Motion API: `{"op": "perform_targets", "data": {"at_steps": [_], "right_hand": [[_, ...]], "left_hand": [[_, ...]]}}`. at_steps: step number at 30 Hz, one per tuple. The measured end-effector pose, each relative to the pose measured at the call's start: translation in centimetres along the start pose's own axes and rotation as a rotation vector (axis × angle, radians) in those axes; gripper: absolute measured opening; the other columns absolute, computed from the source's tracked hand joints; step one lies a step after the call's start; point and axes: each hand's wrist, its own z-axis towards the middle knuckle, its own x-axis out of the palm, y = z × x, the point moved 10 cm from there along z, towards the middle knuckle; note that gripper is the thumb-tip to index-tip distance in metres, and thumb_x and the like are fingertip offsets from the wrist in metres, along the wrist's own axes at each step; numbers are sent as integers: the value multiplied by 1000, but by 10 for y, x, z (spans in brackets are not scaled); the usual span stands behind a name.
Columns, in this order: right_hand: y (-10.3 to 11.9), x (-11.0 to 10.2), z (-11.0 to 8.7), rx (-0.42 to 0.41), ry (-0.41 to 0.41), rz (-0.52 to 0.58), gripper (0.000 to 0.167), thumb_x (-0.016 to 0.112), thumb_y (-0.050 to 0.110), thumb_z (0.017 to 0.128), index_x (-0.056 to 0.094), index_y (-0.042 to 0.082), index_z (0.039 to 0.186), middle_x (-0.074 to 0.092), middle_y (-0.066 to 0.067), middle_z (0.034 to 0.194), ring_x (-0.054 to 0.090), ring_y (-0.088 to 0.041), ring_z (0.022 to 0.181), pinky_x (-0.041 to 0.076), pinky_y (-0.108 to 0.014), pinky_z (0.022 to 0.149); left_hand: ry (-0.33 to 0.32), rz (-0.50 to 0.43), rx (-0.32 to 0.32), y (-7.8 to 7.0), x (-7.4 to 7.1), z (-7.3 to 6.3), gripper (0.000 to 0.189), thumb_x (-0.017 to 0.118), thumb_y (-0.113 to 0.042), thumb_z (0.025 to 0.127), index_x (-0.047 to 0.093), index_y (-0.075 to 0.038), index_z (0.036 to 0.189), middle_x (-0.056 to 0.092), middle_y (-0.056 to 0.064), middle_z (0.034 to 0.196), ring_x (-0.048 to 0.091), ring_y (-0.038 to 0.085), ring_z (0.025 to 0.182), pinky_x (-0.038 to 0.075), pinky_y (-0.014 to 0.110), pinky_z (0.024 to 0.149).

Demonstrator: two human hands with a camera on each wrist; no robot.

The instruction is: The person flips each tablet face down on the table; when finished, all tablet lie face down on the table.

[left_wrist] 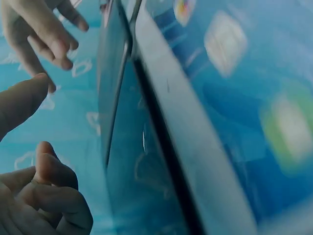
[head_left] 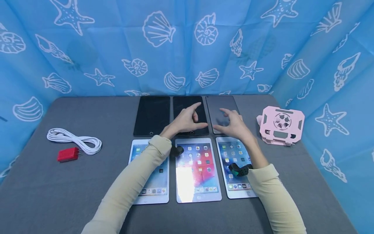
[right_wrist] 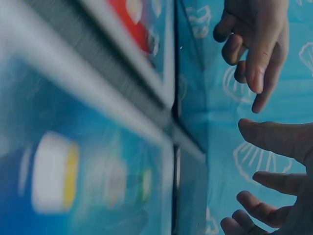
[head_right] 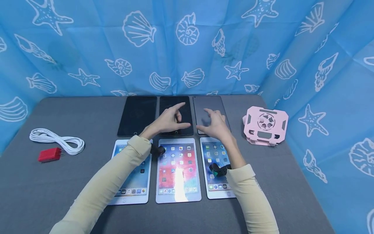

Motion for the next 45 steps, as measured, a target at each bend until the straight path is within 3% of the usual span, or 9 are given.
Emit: {"op": "perform_targets", "data": {"at_steps": [7, 14, 17, 21, 26, 35, 45], "right_hand": [[18, 15, 6, 2, 22, 44, 79, 74, 24, 94, 32, 4, 159, 40, -30, 148, 43, -47, 136, 44, -62, 108], [23, 29, 12, 16, 48, 62, 82, 75, 26, 93, 32, 5, 159, 42, -27, 147, 47, -46, 134, 47, -60, 104], [23, 36, 14, 27, 72, 57, 83, 76, 27, 92, 31, 6, 160, 40, -28, 149, 46, -46, 137, 46, -60, 107], [22, 49, 17, 61, 123, 37, 86, 77, 30, 92, 30, 7, 160, 37, -28, 153, 43, -45, 140, 42, -60, 112], [17, 61, 20, 101, 181, -12, 95, 79, 34, 88, 26, 2, 161, 33, -28, 157, 39, -44, 142, 39, -59, 116], [7, 66, 26, 137, 189, -39, 102, 81, 35, 87, 21, -4, 161, 27, -29, 158, 31, -46, 144, 36, -60, 117], [8, 68, 27, 141, 187, -59, 102, 82, 35, 86, 23, -6, 159, 28, -29, 157, 31, -45, 142, 36, -60, 117]], "left_hand": [[-30, 80, -62, 30, -31, -26, 91, 77, -35, 91, 27, -4, 160, 59, 12, 108, 49, 14, 61, 44, 26, 63], [15, 246, -126, 54, -40, -49, 105, 78, -49, 85, 24, 0, 161, 60, 17, 125, 58, 29, 106, 52, 44, 91], [54, 259, -160, 65, -38, -54, 109, 76, -54, 85, 20, -1, 162, 58, 15, 130, 58, 31, 114, 52, 48, 96], [91, 247, -188, 76, -33, -55, 112, 74, -59, 84, 18, -3, 163, 56, 12, 132, 56, 29, 114, 52, 46, 93], [88, 278, -220, 83, -31, -55, 116, 76, -65, 79, 21, -5, 162, 56, 10, 132, 57, 27, 110, 52, 44, 91], [98, 368, -231, 84, -23, -52, 120, 76, -69, 77, 23, -5, 162, 55, 12, 138, 61, 28, 111, 52, 49, 99], [128, 427, -230, 82, -24, -48, 119, 77, -67, 78, 24, -1, 161, 53, 15, 138, 59, 24, 94, 53, 33, 78]]}}
